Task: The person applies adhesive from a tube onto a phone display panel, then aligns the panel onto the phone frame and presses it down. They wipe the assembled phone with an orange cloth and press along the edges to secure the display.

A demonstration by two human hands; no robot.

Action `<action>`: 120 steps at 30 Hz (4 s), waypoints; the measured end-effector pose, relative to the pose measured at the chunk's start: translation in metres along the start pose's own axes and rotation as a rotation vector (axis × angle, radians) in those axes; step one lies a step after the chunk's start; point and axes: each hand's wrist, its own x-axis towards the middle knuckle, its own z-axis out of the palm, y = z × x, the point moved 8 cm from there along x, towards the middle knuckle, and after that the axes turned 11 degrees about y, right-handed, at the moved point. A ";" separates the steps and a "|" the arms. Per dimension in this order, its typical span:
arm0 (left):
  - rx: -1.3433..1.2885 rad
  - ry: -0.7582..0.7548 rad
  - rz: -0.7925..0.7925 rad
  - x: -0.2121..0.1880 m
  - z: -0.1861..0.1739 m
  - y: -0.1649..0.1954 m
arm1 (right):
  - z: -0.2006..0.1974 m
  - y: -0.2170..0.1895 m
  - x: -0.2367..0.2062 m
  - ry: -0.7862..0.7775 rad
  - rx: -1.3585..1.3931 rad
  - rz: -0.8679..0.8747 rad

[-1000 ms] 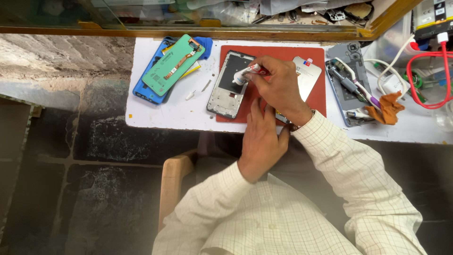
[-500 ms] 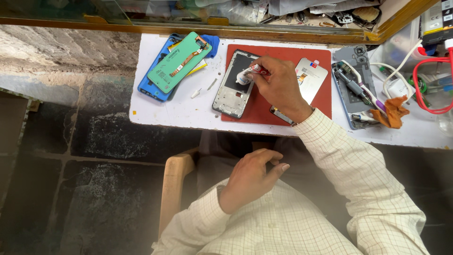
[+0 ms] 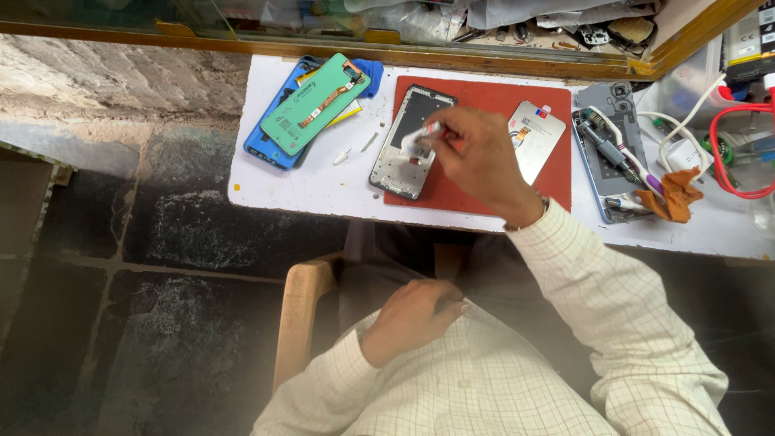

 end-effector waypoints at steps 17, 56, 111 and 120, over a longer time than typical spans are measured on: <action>-0.040 0.050 0.013 -0.013 -0.004 -0.018 | 0.048 -0.047 -0.006 -0.283 -0.395 -0.418; -0.976 0.614 0.091 -0.025 -0.120 -0.052 | 0.136 -0.043 -0.037 -0.080 -0.038 -0.103; -1.042 0.122 0.108 0.047 -0.029 0.019 | -0.031 0.038 -0.081 0.063 0.803 0.552; -1.048 0.081 0.094 0.048 -0.026 0.018 | -0.036 0.040 -0.077 -0.009 0.658 0.573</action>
